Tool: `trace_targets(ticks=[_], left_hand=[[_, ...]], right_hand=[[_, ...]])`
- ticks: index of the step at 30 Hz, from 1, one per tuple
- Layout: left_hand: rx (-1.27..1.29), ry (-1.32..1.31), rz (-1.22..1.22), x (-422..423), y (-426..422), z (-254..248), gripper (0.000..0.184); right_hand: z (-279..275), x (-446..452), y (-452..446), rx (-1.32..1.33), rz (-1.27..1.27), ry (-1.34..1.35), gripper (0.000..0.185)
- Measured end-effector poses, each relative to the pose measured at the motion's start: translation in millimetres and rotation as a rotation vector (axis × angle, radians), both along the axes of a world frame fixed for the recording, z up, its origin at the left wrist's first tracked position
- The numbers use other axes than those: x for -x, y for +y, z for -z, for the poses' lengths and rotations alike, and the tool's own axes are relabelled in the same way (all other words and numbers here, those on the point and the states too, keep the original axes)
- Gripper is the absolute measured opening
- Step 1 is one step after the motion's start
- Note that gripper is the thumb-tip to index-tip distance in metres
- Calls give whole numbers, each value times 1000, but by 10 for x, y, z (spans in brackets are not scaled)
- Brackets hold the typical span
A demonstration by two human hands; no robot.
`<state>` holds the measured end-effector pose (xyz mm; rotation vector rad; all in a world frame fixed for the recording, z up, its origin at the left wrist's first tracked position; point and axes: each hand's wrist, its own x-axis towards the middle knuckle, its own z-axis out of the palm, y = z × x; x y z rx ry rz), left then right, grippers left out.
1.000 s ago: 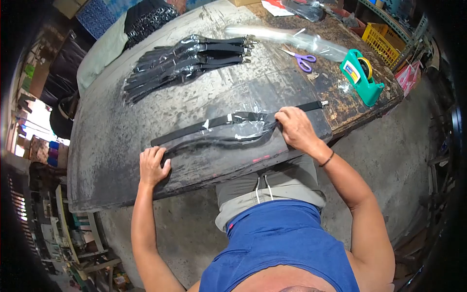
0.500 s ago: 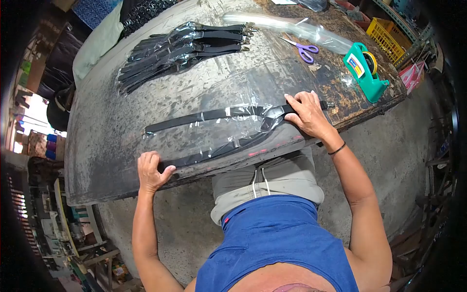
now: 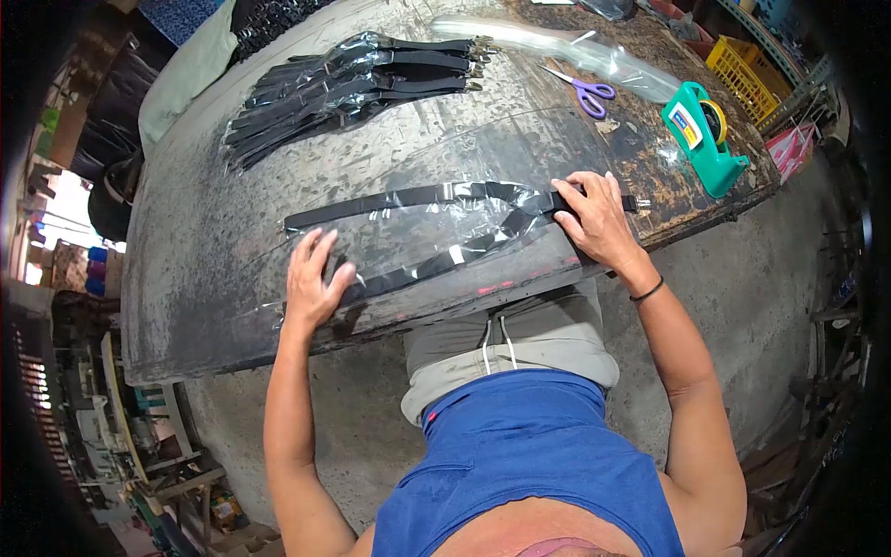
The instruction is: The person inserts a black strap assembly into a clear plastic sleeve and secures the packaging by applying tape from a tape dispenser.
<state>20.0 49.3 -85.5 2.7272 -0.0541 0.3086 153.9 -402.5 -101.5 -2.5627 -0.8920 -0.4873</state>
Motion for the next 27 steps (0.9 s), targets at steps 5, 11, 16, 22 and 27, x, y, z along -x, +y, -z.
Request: trace_targets(ticks=[5, 11, 16, 22, 27], left_hand=[[-75, 99, -55, -685, -299, 149, 61], [-194, 171, -5, -1328, -208, 373, 65], [-242, -23, 19, -1387, -525, 294, 62], [-189, 84, 394, -1071, -1581, 51, 63], [-214, 122, 433, -1159, -1933, 213, 64]], right_hand=[[-75, 90, 75, -38, -98, 44, 45], [58, 168, 66, 181, -90, 79, 51], [63, 159, 67, 184, -79, 81, 53], [40, 196, 80, 144, -45, 75, 56], [60, 266, -12, 240, 0, 93, 60]])
